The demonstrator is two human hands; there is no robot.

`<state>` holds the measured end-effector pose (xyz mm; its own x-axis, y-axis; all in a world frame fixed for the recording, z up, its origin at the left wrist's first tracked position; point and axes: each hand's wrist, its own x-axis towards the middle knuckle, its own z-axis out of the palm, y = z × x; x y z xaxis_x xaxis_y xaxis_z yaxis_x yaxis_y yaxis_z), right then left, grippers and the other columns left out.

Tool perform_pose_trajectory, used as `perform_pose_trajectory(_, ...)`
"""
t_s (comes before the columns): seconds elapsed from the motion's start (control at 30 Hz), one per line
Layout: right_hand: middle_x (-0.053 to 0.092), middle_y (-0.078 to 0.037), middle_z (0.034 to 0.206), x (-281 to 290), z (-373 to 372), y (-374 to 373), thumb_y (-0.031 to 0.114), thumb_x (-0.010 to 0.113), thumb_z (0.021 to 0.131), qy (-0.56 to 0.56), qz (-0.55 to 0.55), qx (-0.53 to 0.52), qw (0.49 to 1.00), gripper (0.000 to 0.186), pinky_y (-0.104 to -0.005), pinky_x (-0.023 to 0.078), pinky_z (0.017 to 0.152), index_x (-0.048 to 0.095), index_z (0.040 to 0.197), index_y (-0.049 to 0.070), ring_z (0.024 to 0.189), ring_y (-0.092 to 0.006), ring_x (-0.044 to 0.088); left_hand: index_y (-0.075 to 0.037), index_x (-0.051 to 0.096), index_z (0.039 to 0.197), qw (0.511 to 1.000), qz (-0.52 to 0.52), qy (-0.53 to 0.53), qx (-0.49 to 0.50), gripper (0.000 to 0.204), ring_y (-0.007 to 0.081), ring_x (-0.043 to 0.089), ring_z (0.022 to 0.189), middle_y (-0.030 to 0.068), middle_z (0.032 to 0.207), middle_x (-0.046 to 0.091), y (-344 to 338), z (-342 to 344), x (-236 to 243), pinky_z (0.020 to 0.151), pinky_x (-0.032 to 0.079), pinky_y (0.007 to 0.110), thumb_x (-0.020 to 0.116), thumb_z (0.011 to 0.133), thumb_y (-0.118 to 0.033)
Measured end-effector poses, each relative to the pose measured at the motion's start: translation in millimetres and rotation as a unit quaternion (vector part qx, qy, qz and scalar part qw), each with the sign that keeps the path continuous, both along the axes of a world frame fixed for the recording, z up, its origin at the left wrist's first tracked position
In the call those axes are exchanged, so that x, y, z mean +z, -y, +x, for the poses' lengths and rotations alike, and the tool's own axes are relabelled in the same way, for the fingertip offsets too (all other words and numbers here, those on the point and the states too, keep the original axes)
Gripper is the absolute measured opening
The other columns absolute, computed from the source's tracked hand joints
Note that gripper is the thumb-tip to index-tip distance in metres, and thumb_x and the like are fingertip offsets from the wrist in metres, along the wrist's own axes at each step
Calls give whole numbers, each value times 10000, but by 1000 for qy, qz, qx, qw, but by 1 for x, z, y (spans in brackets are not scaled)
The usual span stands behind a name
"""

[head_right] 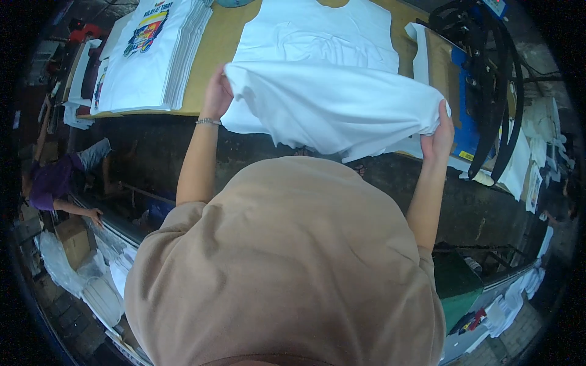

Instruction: Operating a heat press to apply graphics to white t-shirts.

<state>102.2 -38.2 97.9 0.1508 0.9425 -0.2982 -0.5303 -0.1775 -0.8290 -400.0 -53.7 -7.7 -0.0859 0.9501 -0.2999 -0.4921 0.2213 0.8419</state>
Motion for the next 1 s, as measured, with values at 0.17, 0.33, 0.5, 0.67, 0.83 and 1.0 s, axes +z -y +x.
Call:
perform_pose_trajectory(0.17,555,-143,1275,-17,-2,13,216,535,959,-68,-31,26,997,408,-396,421,1009,476,1281,-29,1185,-253,534,-62,445,1358,971,-124,200,29,673,276,528,1192,133,1312,537,18,18,-24,1004,422,447,354,945,-586)
perform_pose_trajectory(0.33,555,-141,1276,-35,14,40,218,553,950,-123,-46,11,991,401,-394,432,1003,490,1266,-21,1185,-256,535,-39,466,1341,943,-138,297,-65,653,271,526,1197,125,1310,544,44,16,-55,1033,396,431,380,952,-557)
perform_pose_trajectory(0.5,609,-110,1166,-46,17,50,220,594,929,-19,-109,15,994,338,-369,479,928,538,1190,11,1086,-223,589,-17,505,1274,985,-113,102,-83,585,245,576,1117,105,1210,599,28,-2,-52,979,444,388,440,957,-505)
perform_pose_trajectory(0.67,636,-87,1058,-45,16,12,203,621,910,31,-53,63,996,269,-329,491,863,577,1100,18,988,-205,619,24,535,1179,973,-148,18,-177,455,202,611,1024,118,1115,628,-4,-6,-17,898,494,351,477,975,-378)
perform_pose_trajectory(0.83,643,-102,1065,-63,31,14,178,644,870,-16,-109,16,994,305,-339,505,861,576,1103,-6,989,-226,624,61,526,1186,964,-134,-168,-156,438,199,613,967,131,1091,627,2,-15,-20,827,514,350,459,986,-323)
perform_pose_trajectory(1.0,626,-116,1179,-112,25,79,187,642,863,-69,-217,16,974,388,-371,524,858,558,1201,18,1043,-248,625,44,481,1222,975,-213,13,-54,392,213,614,1020,137,1151,617,47,-28,-80,884,500,366,451,988,-269)
